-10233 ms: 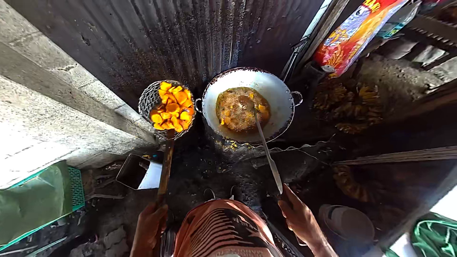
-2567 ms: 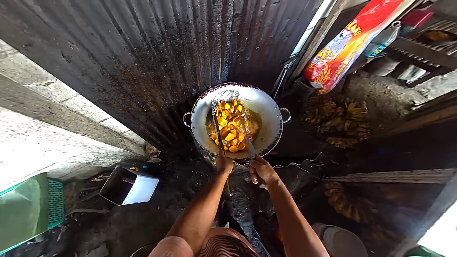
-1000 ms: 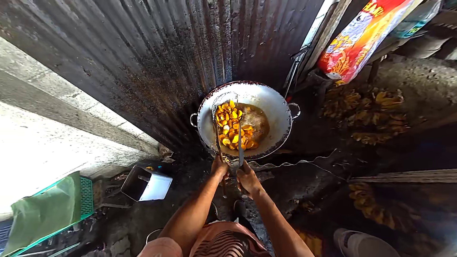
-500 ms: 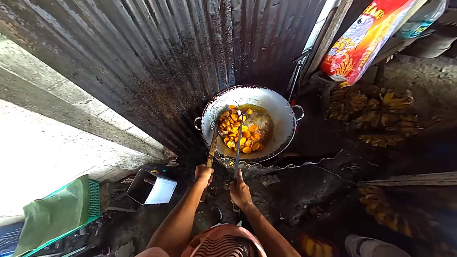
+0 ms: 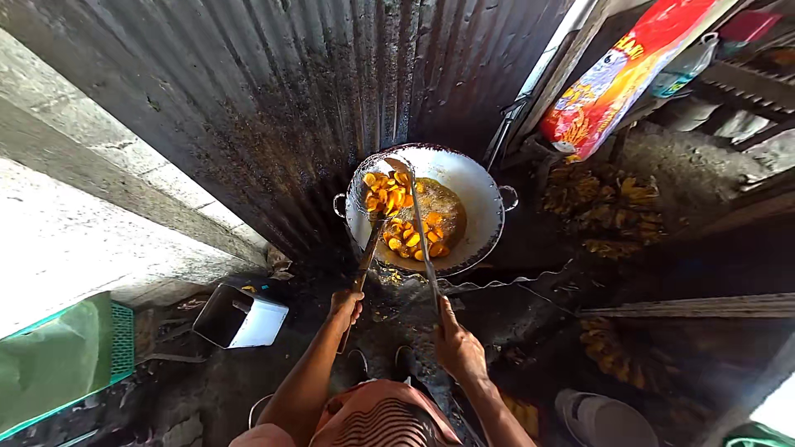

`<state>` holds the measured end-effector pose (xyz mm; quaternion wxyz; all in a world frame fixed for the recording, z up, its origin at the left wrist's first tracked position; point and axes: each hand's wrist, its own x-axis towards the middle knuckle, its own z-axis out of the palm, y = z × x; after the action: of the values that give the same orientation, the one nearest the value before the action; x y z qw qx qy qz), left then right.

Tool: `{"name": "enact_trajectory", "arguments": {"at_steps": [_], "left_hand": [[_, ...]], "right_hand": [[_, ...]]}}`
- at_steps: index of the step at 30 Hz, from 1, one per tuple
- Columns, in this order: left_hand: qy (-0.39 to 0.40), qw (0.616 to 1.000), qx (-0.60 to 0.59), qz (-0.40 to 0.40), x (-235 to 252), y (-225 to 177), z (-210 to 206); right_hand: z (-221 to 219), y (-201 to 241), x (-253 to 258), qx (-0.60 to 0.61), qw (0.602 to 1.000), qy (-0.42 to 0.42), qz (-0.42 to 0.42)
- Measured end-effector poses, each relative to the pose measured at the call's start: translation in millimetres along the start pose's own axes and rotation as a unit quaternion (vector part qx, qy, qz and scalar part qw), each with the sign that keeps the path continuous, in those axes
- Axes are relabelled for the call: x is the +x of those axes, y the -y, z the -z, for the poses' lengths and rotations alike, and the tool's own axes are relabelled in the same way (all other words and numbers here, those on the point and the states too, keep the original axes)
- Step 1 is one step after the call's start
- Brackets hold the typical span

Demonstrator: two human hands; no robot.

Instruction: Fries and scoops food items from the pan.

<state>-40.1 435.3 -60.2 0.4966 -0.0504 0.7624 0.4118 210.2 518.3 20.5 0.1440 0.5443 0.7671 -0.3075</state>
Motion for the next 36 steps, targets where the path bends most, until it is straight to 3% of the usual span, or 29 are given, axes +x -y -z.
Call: {"name": "enact_trajectory", "arguments": {"at_steps": [5, 10, 18, 20, 24, 36], "left_hand": [[-0.01, 1.0, 0.005, -0.012, 0.0, 3.2, -1.2], [-0.006, 1.0, 0.008, -0.022, 5.0, 9.9, 0.0], [-0.022, 0.999, 0.02, -0.027, 7.1, 14.7, -7.5], [-0.023, 0.999, 0.025, -0.028, 6.6, 15.0, -8.2], [-0.024, 0.999, 0.02, -0.039, 8.9, 18.8, -8.8], [-0.039, 0.997, 0.033, -0.05, 6.7, 20.8, -16.3]], "right_hand": [[25.6, -47.6, -52.6, -0.008, 0.998, -0.046, -0.052], [56.5, -93.8, -115.0, -0.063, 0.994, 0.004, -0.09], [91.5, -126.6, -165.6, -0.178, 0.983, 0.042, -0.022], [94.6, -126.7, -148.3, -0.213, 0.976, 0.053, -0.015], [74.3, -123.4, -66.3, -0.264, 0.956, 0.106, -0.067], [-11.8, -45.1, 75.8, -0.175, 0.981, 0.028, -0.076]]}}
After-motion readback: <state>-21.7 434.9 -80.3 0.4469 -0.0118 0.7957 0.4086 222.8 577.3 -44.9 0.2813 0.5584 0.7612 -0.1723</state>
